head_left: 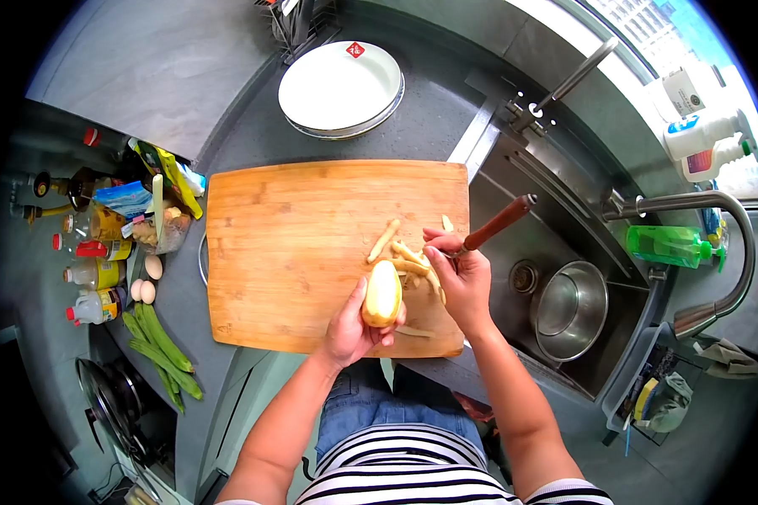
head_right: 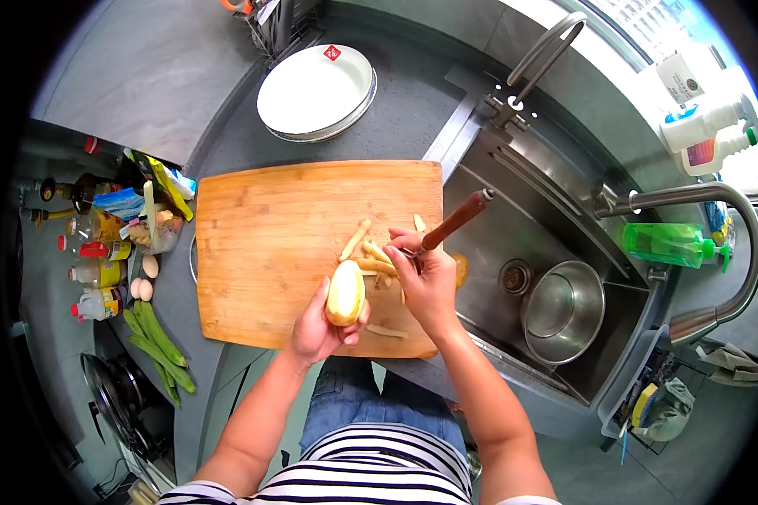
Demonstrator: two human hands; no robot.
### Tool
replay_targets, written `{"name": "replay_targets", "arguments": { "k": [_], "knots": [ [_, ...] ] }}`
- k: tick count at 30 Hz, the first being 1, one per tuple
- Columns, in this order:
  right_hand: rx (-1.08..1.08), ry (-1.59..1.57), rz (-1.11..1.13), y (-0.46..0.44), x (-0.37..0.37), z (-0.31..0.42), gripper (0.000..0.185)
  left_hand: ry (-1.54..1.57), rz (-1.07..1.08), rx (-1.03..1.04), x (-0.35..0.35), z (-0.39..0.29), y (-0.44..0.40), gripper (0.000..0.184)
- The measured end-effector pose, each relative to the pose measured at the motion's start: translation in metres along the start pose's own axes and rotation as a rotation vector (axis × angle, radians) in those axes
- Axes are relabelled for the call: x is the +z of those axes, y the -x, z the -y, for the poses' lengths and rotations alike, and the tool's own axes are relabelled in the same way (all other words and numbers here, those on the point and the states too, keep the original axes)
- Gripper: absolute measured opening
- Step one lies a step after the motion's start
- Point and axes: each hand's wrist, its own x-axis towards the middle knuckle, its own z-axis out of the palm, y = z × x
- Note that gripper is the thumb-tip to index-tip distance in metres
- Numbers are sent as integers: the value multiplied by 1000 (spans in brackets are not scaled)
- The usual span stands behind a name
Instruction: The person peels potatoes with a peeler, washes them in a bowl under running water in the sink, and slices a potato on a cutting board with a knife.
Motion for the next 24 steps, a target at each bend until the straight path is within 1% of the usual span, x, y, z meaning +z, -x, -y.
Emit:
{"name": "replay_targets", "arguments": {
  "k": [2, 3, 4, 6, 7, 8, 10, 13, 14, 16, 17, 18, 19, 20, 22, 24],
  "knots": [
    [36, -220, 27, 6, 4, 7, 2, 51, -34, -38, 1, -2, -2, 51],
    [66, -221, 116, 9, 4, 13, 3, 46, -45, -37, 4, -4, -3, 51],
    [21, -207, 228, 9, 3, 12, 6, 20, -44, -37, 2, -3, -4, 51],
    [89, -253, 376, 10, 7, 20, 8, -33, -41, -43, -8, 2, -11, 52],
    [75, -237, 471, 9, 7, 20, 10, -45, -47, -68, -9, 3, -14, 52],
    [-26, -45, 556, 4, 7, 18, 11, -45, -20, -91, -10, 3, -15, 52],
    [181, -292, 564, 4, 11, 21, 12, -45, 33, -137, -5, -2, -14, 52],
    [261, -384, 378, 0, 19, 18, 14, -71, 57, -91, -9, 0, -13, 49],
    [300, -422, 252, -2, 22, 20, 13, -93, 70, -78, -8, 0, -12, 48],
    [305, -507, 107, -9, 22, 12, 10, -134, 85, -62, -9, 2, -8, 51],
    [386, -423, 24, -11, 17, 12, 11, -130, 114, -62, -12, 3, -6, 53],
    [409, -389, 7, -15, 13, 11, 11, -127, 144, -61, -13, 2, -4, 55],
    [412, -334, 25, -16, 7, 5, 11, -176, 145, -3, -11, 1, -3, 62],
    [416, -279, 47, -17, 4, 1, 10, -146, 97, 0, -9, 0, -2, 58],
    [378, -313, 68, -13, 5, 8, 10, -84, 5, 7, 1, -5, 0, 51],
    [370, -357, 121, -7, 7, 16, 11, -277, 2, 93, -6, -4, -2, 44]
  ]
}}
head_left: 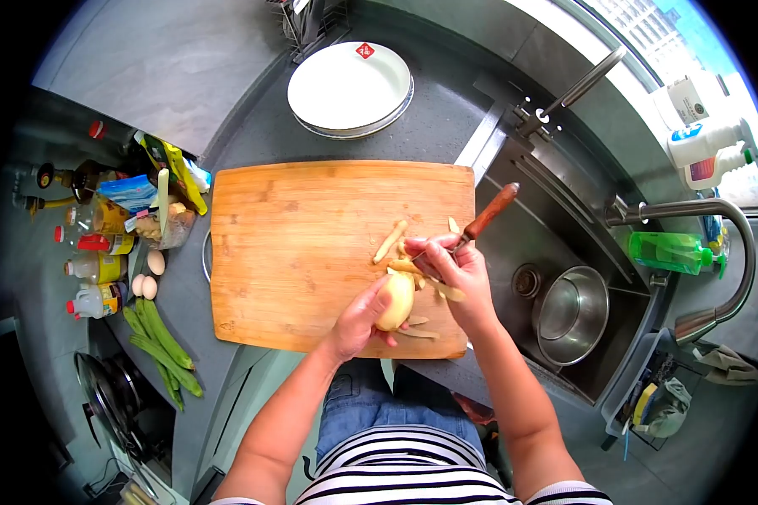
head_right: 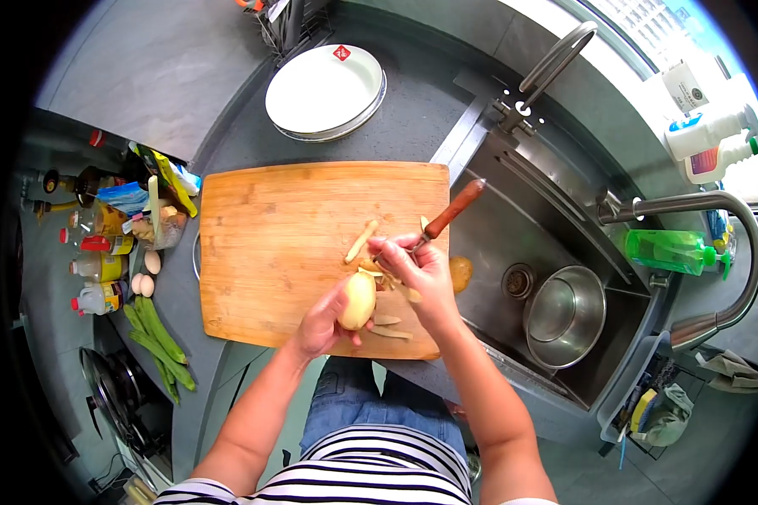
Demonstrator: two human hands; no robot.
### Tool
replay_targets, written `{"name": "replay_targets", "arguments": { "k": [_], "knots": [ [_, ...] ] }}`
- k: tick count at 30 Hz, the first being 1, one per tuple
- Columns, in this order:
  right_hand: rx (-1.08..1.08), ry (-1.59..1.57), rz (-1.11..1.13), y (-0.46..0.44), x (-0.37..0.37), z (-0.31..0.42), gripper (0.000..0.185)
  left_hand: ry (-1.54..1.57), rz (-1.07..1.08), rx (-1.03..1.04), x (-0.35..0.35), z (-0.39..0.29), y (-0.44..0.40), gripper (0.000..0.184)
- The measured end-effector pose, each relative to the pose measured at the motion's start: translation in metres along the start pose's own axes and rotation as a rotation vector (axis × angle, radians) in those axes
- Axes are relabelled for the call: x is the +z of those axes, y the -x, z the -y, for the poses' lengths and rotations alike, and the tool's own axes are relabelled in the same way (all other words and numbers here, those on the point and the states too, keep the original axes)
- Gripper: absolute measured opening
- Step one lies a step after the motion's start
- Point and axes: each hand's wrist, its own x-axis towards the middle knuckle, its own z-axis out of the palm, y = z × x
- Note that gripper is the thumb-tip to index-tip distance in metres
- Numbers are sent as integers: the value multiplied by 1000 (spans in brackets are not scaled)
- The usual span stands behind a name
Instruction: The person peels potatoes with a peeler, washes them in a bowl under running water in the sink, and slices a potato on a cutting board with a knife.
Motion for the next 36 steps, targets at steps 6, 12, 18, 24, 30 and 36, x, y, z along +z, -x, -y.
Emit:
{"name": "replay_targets", "arguments": {
  "k": [6, 12, 18, 24, 30, 36],
  "knots": [
    [-6, -22, 159, 12, 19, -7, 13, -231, -20, 17, -2, -5, -6, 37],
    [50, -275, -55, 0, 21, -10, 14, -158, -1, -12, -4, 1, -3, 40],
    [75, -39, 68, 8, 20, -2, 15, -577, -138, 284, -2, 0, -8, 40],
    [145, -151, -16, -2, 14, -4, 17, -708, -206, 398, 4, 0, -8, 41],
    [5, 34, 93, 6, 21, 3, 13, -924, -309, 492, 9, -13, -9, 40],
    [88, -250, -56, -3, 13, -9, 13, -979, -292, 587, 10, -11, -10, 38]
  ]
}}
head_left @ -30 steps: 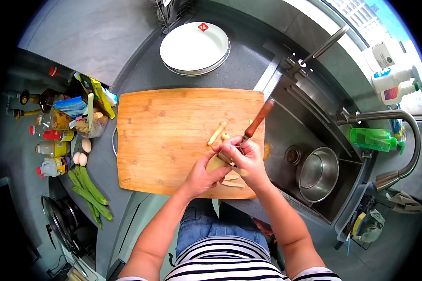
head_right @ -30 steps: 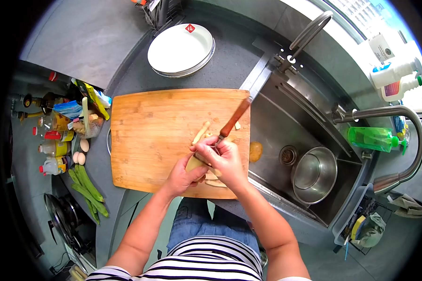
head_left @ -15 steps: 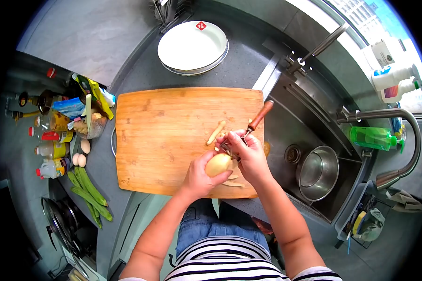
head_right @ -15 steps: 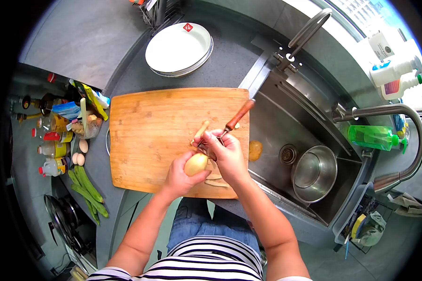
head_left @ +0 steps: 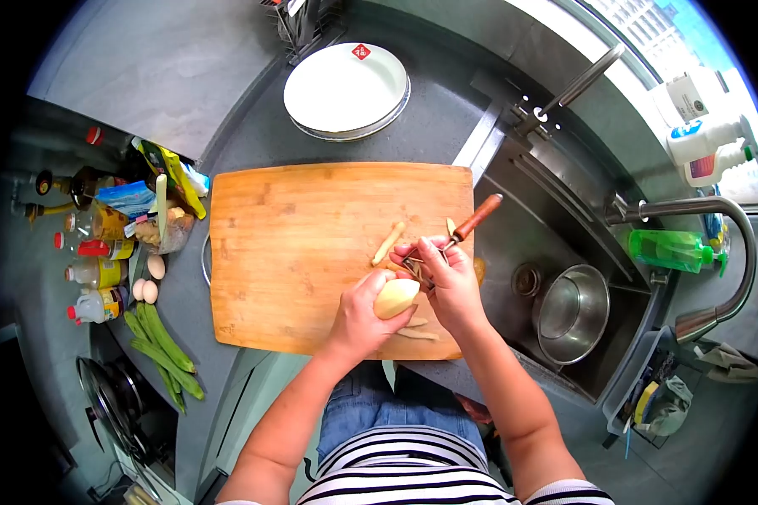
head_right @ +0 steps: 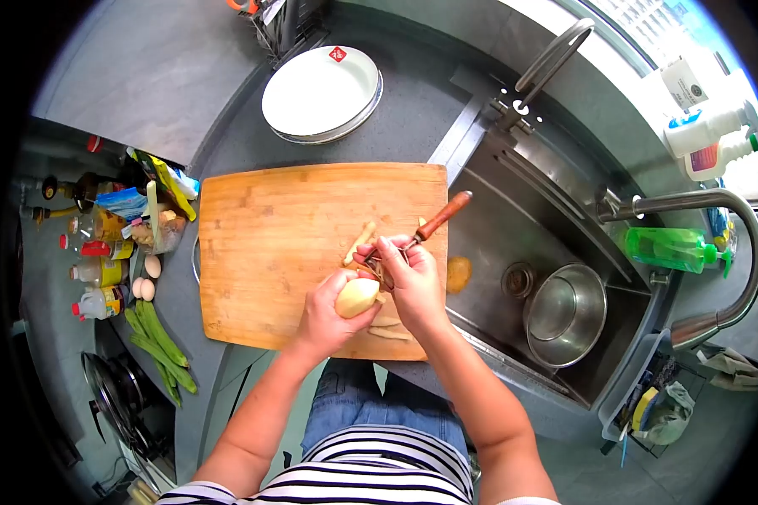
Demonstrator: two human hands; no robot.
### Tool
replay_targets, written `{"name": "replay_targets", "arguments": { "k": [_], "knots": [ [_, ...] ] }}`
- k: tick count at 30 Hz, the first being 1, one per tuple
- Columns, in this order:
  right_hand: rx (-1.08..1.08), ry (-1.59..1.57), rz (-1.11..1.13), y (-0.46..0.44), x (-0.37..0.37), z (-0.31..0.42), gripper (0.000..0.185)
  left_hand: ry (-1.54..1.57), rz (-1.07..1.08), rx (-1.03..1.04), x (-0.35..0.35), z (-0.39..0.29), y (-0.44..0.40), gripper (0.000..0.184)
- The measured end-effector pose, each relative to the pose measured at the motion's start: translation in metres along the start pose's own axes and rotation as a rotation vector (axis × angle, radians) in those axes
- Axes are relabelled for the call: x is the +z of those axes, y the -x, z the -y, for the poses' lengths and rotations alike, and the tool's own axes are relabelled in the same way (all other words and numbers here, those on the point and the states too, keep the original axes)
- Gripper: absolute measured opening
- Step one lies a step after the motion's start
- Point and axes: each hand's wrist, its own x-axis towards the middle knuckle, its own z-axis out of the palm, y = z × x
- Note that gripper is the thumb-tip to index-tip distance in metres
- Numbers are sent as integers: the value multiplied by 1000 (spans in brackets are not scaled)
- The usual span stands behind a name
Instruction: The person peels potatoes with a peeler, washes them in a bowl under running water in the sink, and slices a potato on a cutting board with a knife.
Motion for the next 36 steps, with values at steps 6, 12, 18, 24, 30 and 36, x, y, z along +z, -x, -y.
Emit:
{"name": "replay_targets", "arguments": {
  "k": [6, 12, 18, 24, 30, 36],
  "knots": [
    [-116, 332, 114, 10, 6, 3, 14, -62, -15, -7, 1, 5, 1, 37],
    [-103, -89, -52, 9, 1, 0, 15, 799, 242, -608, -4, -2, 8, 48],
    [-198, 276, 250, 11, -2, 3, 10, 890, 354, -663, -6, -5, 9, 59],
    [-43, 80, -148, 4, -7, 6, 14, 879, 365, -647, -10, -11, 3, 43],
    [-141, 318, 277, 10, -26, 1, 15, 433, 226, -154, -10, 18, 3, 37],
    [93, 234, 171, 15, -22, 10, 12, 1031, 21, -581, -15, -2, -5, 29]
  ]
}}
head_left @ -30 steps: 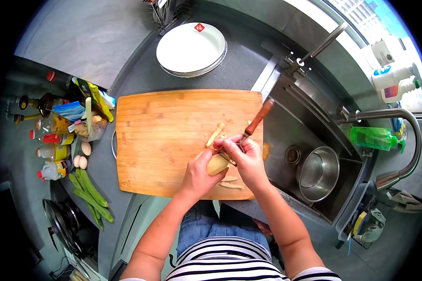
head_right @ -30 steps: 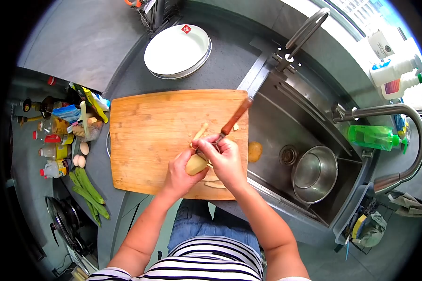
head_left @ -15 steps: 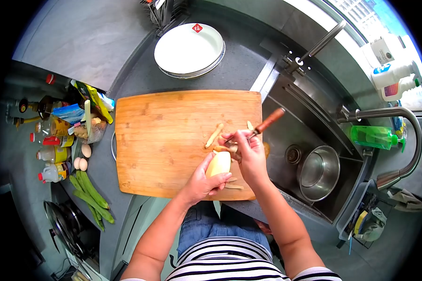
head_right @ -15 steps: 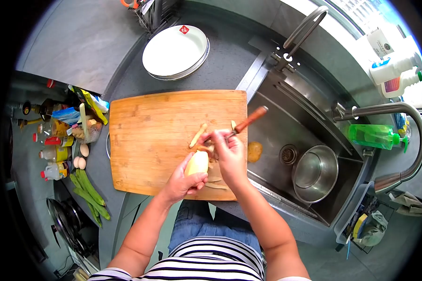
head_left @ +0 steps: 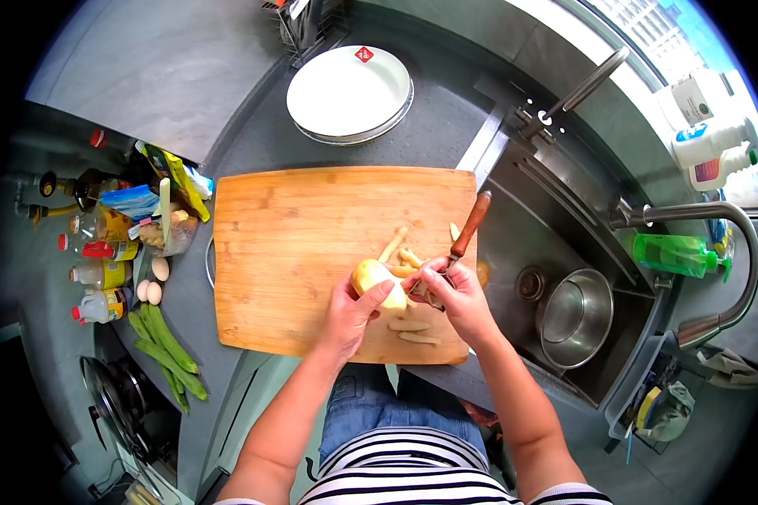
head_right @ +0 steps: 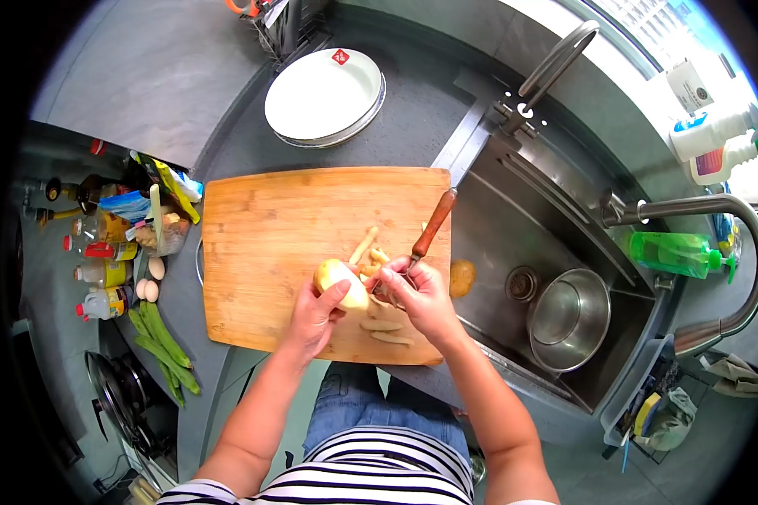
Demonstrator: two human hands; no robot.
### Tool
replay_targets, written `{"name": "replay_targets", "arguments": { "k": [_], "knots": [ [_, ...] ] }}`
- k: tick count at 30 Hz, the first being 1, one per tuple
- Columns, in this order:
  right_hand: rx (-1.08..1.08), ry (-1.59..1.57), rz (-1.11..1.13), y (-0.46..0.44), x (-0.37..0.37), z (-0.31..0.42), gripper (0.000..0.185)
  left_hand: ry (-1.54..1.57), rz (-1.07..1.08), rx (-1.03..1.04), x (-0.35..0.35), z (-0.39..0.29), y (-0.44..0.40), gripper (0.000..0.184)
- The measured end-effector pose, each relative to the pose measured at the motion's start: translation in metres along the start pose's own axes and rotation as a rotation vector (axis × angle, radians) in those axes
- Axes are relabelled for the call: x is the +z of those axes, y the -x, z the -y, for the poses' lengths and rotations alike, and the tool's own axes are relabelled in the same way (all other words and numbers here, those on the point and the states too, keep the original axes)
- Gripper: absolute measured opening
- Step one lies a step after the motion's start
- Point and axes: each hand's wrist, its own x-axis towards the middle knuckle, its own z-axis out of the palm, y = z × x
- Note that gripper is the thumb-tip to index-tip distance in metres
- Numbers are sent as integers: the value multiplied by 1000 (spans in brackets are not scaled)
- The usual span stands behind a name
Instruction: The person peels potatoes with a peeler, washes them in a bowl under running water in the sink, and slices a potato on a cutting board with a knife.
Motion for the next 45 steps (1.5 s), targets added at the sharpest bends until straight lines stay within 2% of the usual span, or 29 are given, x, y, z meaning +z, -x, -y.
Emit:
{"name": "replay_targets", "arguments": {
  "k": [1, 4, 5, 8, 9, 10, 13, 16, 18, 20, 22, 25, 28, 29, 32, 36, 38, 40, 43, 45],
  "knots": [
    [-111, 75, 3, -3, -1, -7, 11, 98, -19, -46, 4, 3, 0, 28],
    [-284, 60, -116, -10, 5, -7, 11, -28, -27, -3, 6, 26, -4, 25],
    [-322, 76, -88, -11, 7, -3, 10, -119, 41, 30, 6, 31, -5, 24],
    [-283, 169, 156, -11, 12, 4, 12, -378, 65, -46, 9, 23, -2, 25],
    [-250, 301, 233, -9, 14, 10, 4, -501, 35, -9, 10, 20, -1, 32],
    [-212, 337, 249, -8, 21, 12, 6, -579, 33, -13, 10, 20, -2, 33],
    [-178, 135, 84, -12, 24, 1, 10, -721, 12, 3, 9, 21, -3, 40],
    [-170, -81, -100, -18, 20, -2, 14, -728, 9, 182, 11, 32, 2, 32],
    [-133, -139, -120, -16, 20, 0, 15, -749, -8, 124, 9, 30, 2, 37],
    [-176, -44, -60, -13, 23, 1, 14, -783, -30, 130, 6, 31, -1, 46],
    [-159, 48, 21, -6, 26, -1, 10, -919, -47, 150, 13, 20, 0, 47],
    [-195, 414, 86, -1, 33, 2, 8, -990, -23, 217, 12, 19, -2, 49],
    [-154, 206, -68, -11, 31, -8, 11, -970, -39, 210, 16, 18, -2, 45],
    [-219, 27, -101, -15, 30, -9, 12, -981, -42, 186, 16, 16, 0, 44],
    [-91, -158, -179, -25, 13, -16, 14, -994, -67, 200, 16, 22, 3, 41],
    [-140, -167, -116, -14, 20, -8, 16, -1029, -90, 328, 11, 23, -1, 42],
    [-157, 55, -70, -8, 27, -4, 13, -1089, -107, 401, 11, 22, -4, 42],
    [-110, 77, -77, -9, 23, -2, 12, -1159, -128, 457, 12, 20, -6, 43],
    [-131, -189, -142, -18, 15, -11, 12, -1122, -71, 478, 15, 18, -5, 44],
    [-124, -198, -141, -17, 14, -11, 13, -1120, -75, 495, 13, 18, -5, 44]
  ]
}}
